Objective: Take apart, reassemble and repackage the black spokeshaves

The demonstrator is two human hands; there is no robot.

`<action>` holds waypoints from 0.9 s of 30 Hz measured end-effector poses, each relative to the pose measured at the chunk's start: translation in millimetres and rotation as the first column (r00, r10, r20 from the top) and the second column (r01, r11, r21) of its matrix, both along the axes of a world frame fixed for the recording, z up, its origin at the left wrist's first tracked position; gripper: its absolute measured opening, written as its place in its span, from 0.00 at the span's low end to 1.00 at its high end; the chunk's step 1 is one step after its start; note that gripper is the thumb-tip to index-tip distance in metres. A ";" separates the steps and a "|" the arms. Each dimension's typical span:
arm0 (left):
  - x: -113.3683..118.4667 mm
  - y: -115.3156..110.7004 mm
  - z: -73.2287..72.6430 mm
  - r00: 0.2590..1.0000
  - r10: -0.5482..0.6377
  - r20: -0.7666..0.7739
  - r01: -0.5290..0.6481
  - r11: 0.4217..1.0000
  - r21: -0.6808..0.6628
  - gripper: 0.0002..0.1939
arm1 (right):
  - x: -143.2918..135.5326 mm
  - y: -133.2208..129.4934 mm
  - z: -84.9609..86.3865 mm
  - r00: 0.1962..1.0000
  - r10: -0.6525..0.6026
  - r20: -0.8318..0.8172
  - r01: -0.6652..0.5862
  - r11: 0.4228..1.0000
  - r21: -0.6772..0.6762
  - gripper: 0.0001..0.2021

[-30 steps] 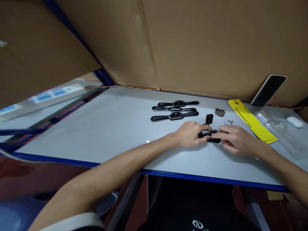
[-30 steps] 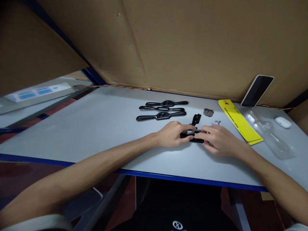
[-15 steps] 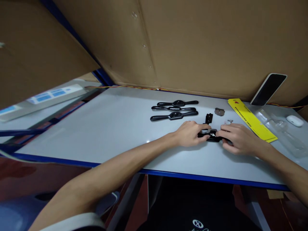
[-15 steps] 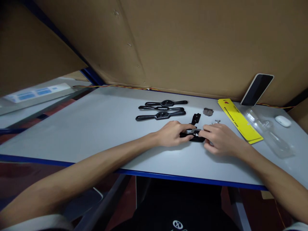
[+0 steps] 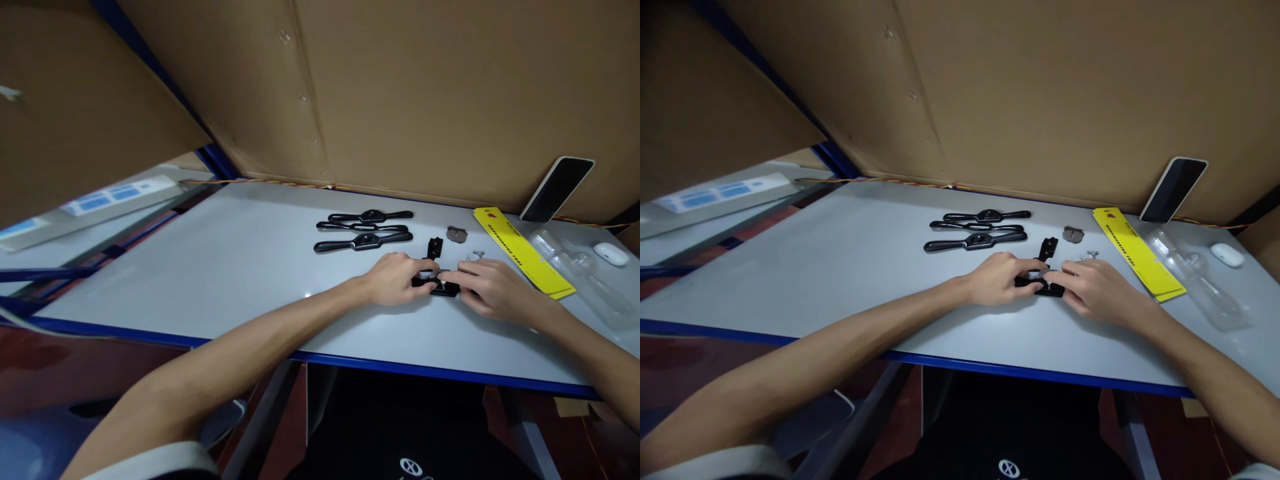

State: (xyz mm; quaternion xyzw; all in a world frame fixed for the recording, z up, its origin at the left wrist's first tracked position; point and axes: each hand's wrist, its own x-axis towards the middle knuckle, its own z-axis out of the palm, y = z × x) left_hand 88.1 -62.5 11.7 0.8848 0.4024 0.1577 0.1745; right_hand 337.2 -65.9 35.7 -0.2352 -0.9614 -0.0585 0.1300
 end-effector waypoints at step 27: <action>0.1 -2.3 -0.4 1.000 0.015 0.002 -0.015 1.000 -0.008 0.25 | -15.3 -1.2 -9.5 0.998 -0.049 -0.027 0.054 0.978 0.203 0.14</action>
